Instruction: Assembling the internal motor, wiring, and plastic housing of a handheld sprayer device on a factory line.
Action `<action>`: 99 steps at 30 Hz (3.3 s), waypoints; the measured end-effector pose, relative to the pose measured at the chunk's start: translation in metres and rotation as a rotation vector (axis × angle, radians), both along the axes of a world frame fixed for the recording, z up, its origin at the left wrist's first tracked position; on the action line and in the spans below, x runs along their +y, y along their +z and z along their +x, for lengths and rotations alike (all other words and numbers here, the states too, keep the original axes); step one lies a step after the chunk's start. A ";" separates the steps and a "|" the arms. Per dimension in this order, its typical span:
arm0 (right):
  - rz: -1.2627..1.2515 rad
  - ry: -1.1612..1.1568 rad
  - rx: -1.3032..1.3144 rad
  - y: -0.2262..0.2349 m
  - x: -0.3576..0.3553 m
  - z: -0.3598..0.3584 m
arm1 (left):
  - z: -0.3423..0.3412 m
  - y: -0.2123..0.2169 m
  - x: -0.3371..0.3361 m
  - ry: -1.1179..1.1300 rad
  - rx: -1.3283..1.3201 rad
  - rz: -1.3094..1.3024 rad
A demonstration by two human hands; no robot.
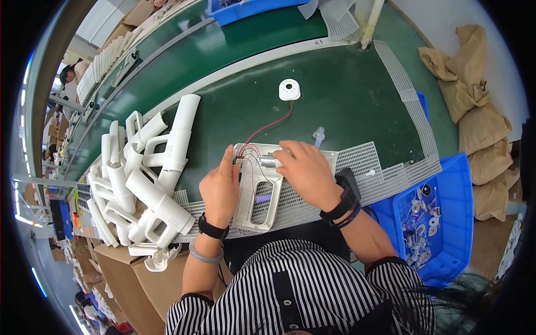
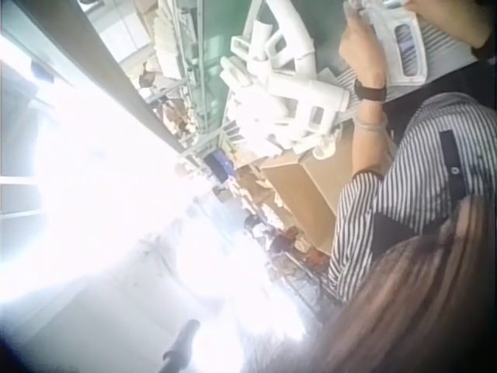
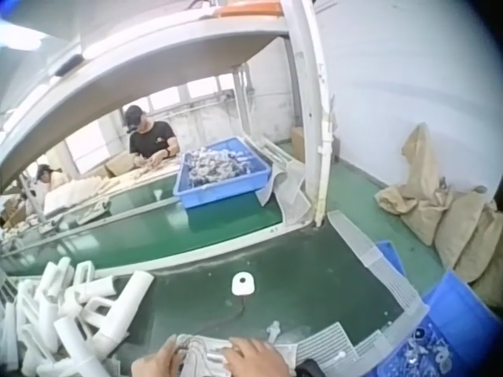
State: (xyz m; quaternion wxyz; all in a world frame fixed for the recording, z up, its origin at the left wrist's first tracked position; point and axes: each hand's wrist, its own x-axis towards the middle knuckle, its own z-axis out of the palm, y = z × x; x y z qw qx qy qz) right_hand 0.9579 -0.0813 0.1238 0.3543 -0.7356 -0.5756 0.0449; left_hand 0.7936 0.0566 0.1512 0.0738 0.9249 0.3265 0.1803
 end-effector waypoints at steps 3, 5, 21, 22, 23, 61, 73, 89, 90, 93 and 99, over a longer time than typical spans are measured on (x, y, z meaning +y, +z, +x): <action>0.000 0.000 -0.006 0.000 0.000 0.000 | 0.001 -0.001 -0.002 0.007 0.055 0.023; -0.001 -0.001 -0.007 -0.001 0.000 0.000 | 0.001 -0.005 -0.003 0.018 0.113 0.051; -0.010 -0.002 -0.011 0.002 0.000 -0.004 | 0.001 0.002 0.001 -0.039 0.289 0.041; -0.014 -0.001 -0.009 0.003 0.000 -0.004 | -0.001 0.002 0.000 -0.040 0.215 0.032; -0.011 -0.006 -0.020 0.001 0.001 -0.004 | -0.002 0.006 0.001 -0.044 0.205 0.037; -0.248 0.591 -0.184 0.071 0.045 0.002 | -0.056 0.008 -0.039 -0.067 -0.385 -0.593; -0.275 0.546 0.030 0.046 0.072 -0.003 | -0.060 -0.002 -0.049 -0.103 -0.363 -0.326; -0.267 0.706 -0.196 0.031 0.073 0.009 | -0.055 -0.006 -0.060 -0.047 -0.172 -0.037; -0.298 0.685 -0.185 0.032 0.074 0.009 | -0.055 -0.008 -0.061 -0.049 -0.169 -0.038; -0.335 0.653 -0.169 0.033 0.076 0.008 | -0.056 -0.019 -0.060 -0.039 -0.184 0.027; -0.297 0.604 -0.197 0.021 0.077 0.012 | -0.062 -0.015 -0.053 -0.054 -0.061 0.000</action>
